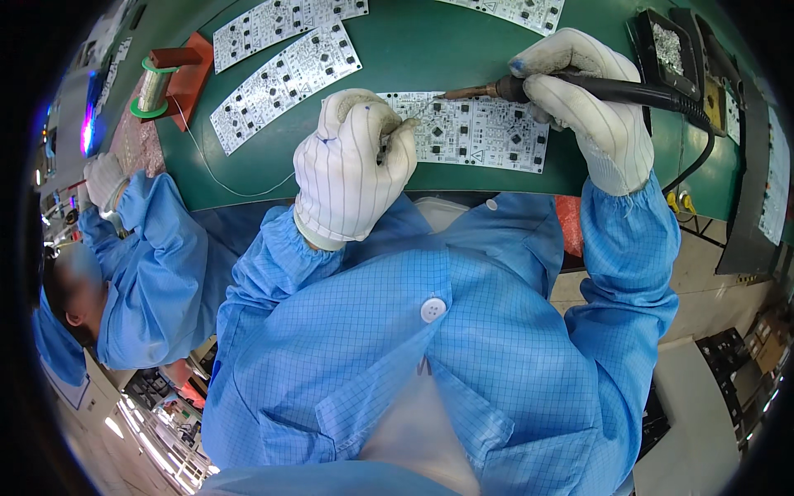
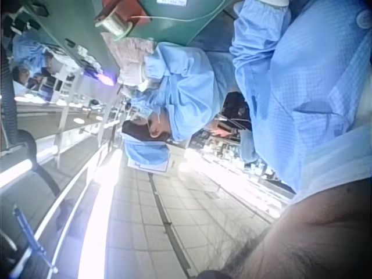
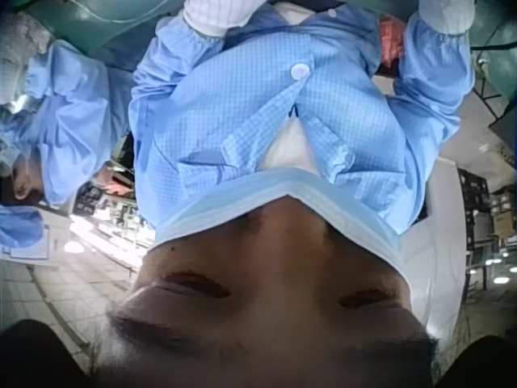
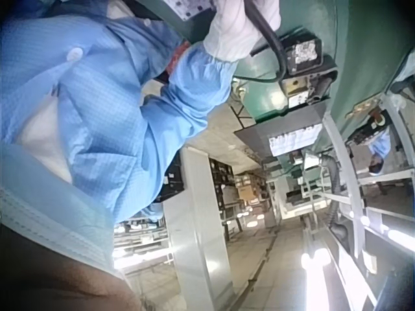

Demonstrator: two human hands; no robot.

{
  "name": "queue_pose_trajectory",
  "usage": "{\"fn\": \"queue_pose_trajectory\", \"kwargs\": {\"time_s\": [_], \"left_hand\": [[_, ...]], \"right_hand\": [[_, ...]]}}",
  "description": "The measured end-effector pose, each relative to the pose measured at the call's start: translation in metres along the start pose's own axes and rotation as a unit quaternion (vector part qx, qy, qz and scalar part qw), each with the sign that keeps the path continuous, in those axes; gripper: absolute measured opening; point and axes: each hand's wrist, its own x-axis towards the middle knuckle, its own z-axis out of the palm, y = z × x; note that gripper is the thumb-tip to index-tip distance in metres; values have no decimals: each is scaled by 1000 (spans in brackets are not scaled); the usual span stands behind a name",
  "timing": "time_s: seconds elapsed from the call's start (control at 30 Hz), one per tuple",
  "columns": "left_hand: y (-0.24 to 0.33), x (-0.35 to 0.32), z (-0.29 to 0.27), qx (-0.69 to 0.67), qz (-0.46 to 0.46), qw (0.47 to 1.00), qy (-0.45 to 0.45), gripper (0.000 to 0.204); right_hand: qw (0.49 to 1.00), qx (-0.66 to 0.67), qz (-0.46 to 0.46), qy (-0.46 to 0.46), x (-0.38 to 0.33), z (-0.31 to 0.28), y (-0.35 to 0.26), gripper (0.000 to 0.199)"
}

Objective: Soldering small electronic components onto printed circuit boards at a manual assembly station.

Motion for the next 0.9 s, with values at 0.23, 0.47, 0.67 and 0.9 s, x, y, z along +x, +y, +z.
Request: {"fn": "queue_pose_trajectory", "kwargs": {"time_s": [0.23,0.47,0.67,0.9], "left_hand": [[-3,11,-3,0,-13,999,-34,24],[-46,67,-8,-93,95,966,-222,41],[-50,105,1,-149,52,856,-493,43],[-55,109,3,-241,52,810,-532,45]], "right_hand": [[1000,-11,7,2,2,-1,0,17],[999,-29,7,-38,7,-7,-3,18],[993,-85,-65,-56,5,-13,-11,17],[983,-140,-112,-44,-4,-14,-19,18]]}}
